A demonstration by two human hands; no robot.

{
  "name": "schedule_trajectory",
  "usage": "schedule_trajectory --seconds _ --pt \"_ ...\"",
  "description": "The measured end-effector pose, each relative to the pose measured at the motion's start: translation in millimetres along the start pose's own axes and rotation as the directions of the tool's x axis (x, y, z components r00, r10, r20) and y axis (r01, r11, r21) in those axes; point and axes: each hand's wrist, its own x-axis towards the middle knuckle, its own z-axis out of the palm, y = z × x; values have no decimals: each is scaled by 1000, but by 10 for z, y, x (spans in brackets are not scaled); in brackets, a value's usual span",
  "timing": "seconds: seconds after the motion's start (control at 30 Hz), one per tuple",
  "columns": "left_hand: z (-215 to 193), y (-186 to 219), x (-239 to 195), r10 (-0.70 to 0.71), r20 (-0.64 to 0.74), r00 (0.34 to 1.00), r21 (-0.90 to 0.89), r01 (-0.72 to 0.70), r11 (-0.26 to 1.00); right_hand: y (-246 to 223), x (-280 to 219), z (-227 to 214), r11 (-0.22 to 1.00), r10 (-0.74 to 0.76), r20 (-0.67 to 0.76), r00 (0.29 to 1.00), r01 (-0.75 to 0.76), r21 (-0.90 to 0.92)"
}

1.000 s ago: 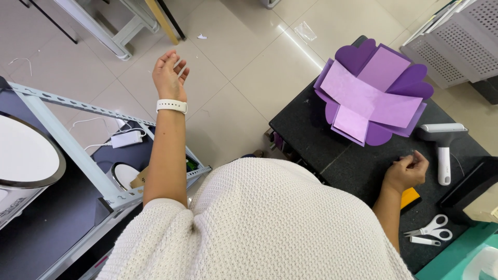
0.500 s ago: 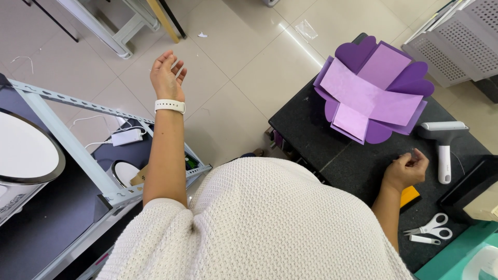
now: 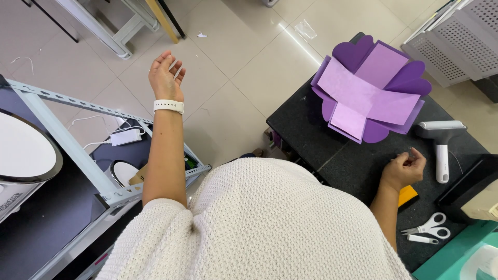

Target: Assembling a purple paper explosion box and decorating it with paper roses and chocolate bars.

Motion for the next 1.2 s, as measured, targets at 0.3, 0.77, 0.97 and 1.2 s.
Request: schedule_trajectory --seconds 0.3,0.77,0.97,1.2 --pt "60 -16 -34 -14 -3 1000 11 14 1000 -20 15 -6 1000 -10 16 1000 10 -3" --pt "604 -991 -372 -125 469 875 338 -47 940 499 49 137 990 19 -90 996 -7 138" --pt "1153 -1139 -740 -229 478 848 447 -10 895 42 119 17 956 216 11 976 -213 203" --pt "1778 -1472 -1036 -305 599 740 646 -221 731 -222 526 -37 854 397 46 917 -388 347"
